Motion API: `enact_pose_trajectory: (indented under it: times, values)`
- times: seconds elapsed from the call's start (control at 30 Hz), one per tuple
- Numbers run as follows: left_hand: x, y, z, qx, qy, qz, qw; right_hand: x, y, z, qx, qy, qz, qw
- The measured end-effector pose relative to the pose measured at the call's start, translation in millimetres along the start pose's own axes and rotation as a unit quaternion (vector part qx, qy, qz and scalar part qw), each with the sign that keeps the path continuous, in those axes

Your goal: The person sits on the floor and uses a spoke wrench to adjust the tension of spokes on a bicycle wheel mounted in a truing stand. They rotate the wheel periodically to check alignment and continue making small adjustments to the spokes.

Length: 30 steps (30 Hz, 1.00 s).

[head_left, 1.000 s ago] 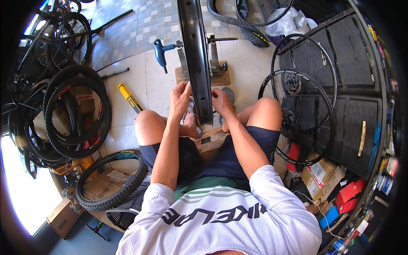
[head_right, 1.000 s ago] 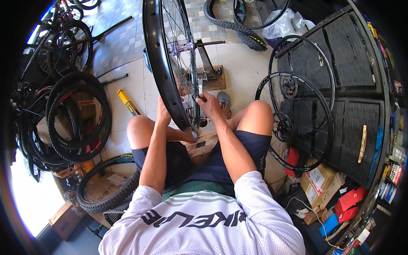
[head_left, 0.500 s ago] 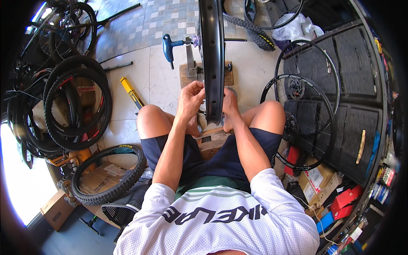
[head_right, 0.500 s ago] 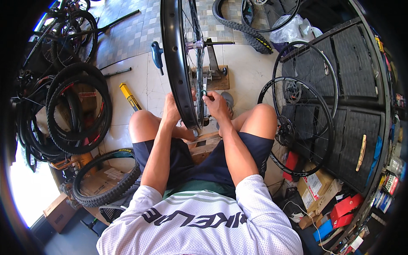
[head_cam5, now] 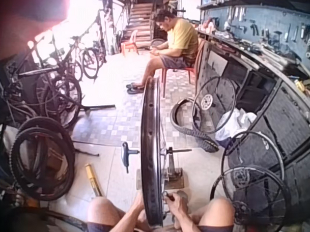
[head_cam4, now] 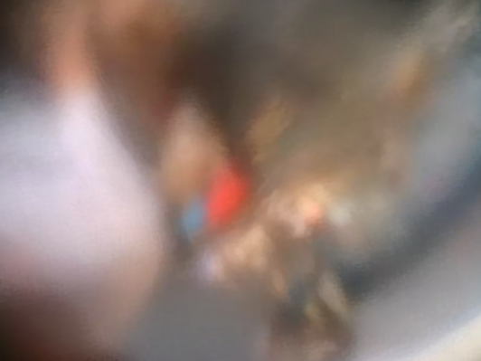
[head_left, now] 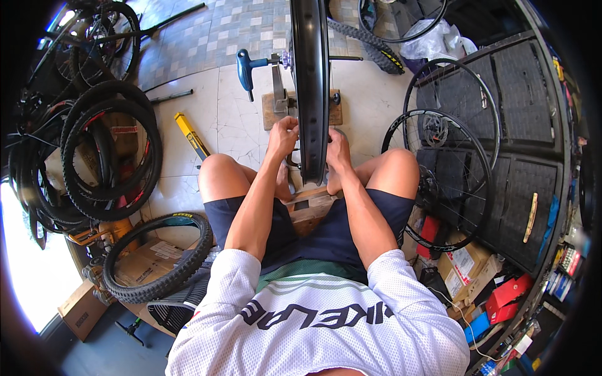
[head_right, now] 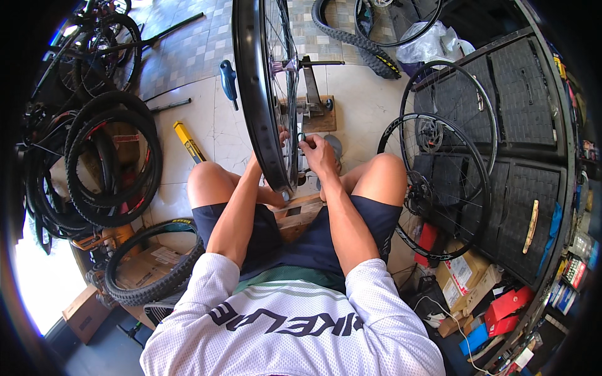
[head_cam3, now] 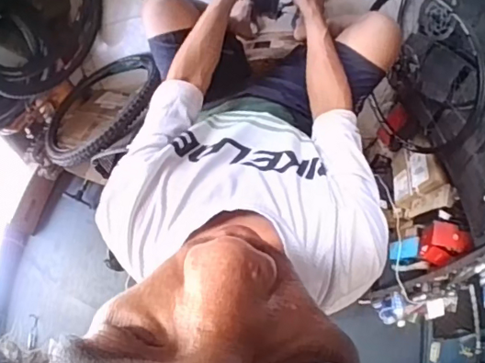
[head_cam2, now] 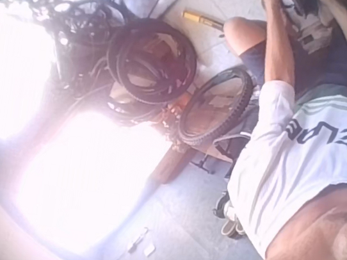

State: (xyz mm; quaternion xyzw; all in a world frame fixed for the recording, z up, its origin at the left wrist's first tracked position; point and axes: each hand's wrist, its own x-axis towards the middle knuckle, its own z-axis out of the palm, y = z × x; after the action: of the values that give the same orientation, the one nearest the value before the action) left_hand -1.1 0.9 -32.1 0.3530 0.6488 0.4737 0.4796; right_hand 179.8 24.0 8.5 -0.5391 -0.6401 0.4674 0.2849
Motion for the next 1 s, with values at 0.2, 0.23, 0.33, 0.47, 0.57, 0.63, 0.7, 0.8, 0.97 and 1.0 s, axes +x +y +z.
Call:
enact_pose_trajectory:
  times: [0.2,0.23,0.33,0.47,0.57,0.63,0.7,0.8,0.97,1.0]
  values:
    - [18,-14,11,0.079,0.019,0.044,0.996,2,28,-1,0.003,-0.022,0.087,0.996]
    - [14,-10,14,0.071,0.014,0.055,0.996,2,32,-2,0.000,-0.020,0.091,0.996]
    - [8,-7,3,0.095,-0.002,0.074,0.993,1,28,3,-0.018,-0.044,0.119,0.992]
    - [3,-5,4,0.149,-0.107,0.122,0.975,-4,26,-1,-0.029,-0.034,0.104,0.994]
    - [8,-29,-11,0.123,-0.094,0.182,0.971,-4,10,6,-0.039,-0.066,0.112,0.991]
    - [10,-34,-8,0.136,-0.092,0.179,0.970,-5,13,4,-0.038,-0.072,0.105,0.991]
    - [12,-37,-8,0.133,-0.095,0.178,0.970,-5,13,4,-0.017,-0.068,0.106,0.992]
    - [11,-34,-9,0.102,-0.101,0.166,0.976,-6,12,6,0.015,-0.054,0.099,0.994]
    - [-1,-6,7,0.045,-0.033,0.055,0.997,-6,18,2,0.007,-0.087,0.061,0.994]
    - [-3,-4,7,0.057,-0.020,0.068,0.996,-7,11,1,-0.005,-0.094,0.048,0.994]
